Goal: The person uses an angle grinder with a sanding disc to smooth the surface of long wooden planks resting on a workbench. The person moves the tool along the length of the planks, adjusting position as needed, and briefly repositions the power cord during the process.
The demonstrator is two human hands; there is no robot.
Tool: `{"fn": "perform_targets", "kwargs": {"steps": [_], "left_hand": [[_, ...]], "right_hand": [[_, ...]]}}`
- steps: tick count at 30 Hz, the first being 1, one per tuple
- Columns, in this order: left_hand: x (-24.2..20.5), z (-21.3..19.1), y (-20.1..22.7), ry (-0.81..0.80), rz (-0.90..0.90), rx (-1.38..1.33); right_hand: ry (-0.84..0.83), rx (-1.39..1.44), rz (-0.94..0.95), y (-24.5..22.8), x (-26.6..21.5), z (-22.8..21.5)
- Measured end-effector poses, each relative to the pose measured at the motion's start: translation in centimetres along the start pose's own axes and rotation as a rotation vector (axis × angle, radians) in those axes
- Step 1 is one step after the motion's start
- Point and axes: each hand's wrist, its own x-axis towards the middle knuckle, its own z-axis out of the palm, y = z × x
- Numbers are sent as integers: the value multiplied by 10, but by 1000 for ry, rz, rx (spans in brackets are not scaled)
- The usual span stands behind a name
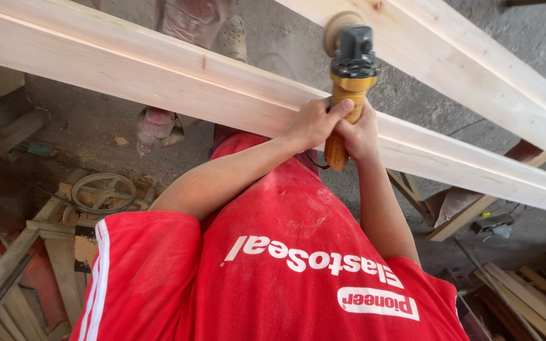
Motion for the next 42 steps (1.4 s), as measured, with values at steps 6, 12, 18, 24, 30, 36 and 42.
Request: {"fn": "perform_targets", "kwargs": {"steps": [6,12,18,24,30,36,42], "left_hand": [[26,50,15,-181,-69,321],[20,-23,22,-105,-53,120],[-11,-160,26,105,40,-254],[-29,-225,49,192,79,-440],[-23,-199,68,113,-189,18],[-6,-186,78,252,107,593],[42,-162,76,322,331,1137]], "right_hand": [[140,285,36,31,-28,-31],[35,163,-74,-4,11,14],[-149,-169,-93,-79,90,114],[-170,-340,-100,-121,125,166],[-64,-272,-29,-103,98,114],[103,17,67,-52,58,32],[206,401,0,-1,13,-46]]}}
